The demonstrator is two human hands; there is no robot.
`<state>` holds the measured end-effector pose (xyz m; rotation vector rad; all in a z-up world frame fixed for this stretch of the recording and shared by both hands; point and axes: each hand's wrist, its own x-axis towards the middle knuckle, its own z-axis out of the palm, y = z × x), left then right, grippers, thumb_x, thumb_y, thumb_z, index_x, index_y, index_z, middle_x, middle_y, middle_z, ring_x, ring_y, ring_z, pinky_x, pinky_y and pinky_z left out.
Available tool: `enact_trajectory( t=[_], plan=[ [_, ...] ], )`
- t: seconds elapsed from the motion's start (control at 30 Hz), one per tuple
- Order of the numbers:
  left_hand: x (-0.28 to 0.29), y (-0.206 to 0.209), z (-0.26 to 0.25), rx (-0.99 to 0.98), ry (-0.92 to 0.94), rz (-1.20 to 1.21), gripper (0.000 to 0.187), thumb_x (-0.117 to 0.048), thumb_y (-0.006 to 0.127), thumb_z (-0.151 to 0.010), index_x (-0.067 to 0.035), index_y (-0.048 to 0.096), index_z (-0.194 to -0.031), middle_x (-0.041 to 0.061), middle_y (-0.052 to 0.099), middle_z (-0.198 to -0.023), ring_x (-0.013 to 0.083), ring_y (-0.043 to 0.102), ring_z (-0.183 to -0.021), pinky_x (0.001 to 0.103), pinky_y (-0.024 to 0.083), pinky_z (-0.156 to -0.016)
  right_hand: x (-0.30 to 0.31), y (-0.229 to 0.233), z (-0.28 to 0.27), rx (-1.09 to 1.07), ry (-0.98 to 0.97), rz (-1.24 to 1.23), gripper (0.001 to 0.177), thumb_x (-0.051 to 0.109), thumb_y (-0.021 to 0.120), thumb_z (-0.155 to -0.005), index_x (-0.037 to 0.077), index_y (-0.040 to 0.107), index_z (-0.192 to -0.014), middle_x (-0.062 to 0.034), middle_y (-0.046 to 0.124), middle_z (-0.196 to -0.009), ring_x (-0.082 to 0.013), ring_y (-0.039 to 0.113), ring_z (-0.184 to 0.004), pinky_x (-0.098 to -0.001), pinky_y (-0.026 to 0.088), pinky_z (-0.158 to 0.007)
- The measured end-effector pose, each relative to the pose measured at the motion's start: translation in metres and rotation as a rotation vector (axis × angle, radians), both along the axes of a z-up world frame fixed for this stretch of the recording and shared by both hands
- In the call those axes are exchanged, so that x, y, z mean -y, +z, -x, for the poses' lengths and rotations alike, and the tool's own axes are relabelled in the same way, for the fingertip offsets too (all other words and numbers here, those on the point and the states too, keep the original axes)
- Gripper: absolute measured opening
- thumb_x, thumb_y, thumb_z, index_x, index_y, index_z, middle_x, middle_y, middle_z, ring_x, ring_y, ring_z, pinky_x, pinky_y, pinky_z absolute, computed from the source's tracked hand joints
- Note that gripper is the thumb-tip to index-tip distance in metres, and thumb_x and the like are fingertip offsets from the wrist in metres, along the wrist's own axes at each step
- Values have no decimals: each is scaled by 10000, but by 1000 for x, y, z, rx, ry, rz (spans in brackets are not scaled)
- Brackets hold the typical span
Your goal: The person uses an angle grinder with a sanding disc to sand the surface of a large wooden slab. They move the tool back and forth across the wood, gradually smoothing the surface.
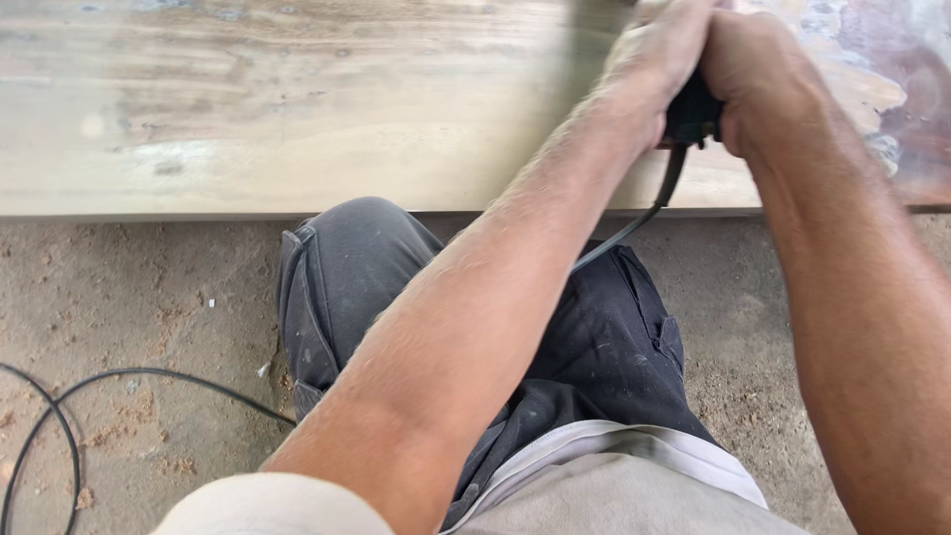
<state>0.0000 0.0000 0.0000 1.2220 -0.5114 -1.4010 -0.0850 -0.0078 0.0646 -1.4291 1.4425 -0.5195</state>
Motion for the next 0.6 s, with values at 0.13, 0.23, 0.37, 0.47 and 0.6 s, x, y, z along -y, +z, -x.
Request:
enact_trajectory(
  t=[0.13,0.23,0.37,0.47,0.6],
  plan=[
    [9,17,30,48,-95,-38,833,-625,535,-836,59,512,-1311,272,692,-972,336,804,-822,484,674,-593,-7,18,25,-174,-154,92,425,433,684,-957,26,702,-1077,-100,655,-805,-100,655,-663,-238,474,-484],
    [15,15,38,11,-116,-70,792,-617,539,-899,55,535,-1317,268,685,-998,350,816,-844,507,674,-609,-6,23,29,-149,-128,84,413,433,687,-959,30,697,-1048,-83,652,-794,-92,679,-680,-235,517,-527],
    [18,6,25,-44,-64,-45,720,-571,532,-922,47,535,-1290,272,670,-1009,363,829,-854,517,668,-645,-7,25,10,-97,-10,90,436,452,640,-981,20,682,-1027,-95,651,-784,-118,707,-690,-267,580,-577],
    [8,0,12,-6,-29,-62,739,-575,502,-943,61,515,-1319,275,651,-1040,363,826,-882,528,661,-674,-16,25,-4,-184,37,104,483,484,597,-994,8,677,-1025,-109,622,-767,-139,669,-683,-300,540,-565],
    [-4,2,-5,-13,16,-57,753,-571,501,-930,58,497,-1344,274,656,-1053,359,814,-901,523,664,-685,-23,23,-22,-91,94,111,467,456,600,-991,1,678,-1061,-102,662,-782,-133,728,-700,-282,623,-587]
  ],
)
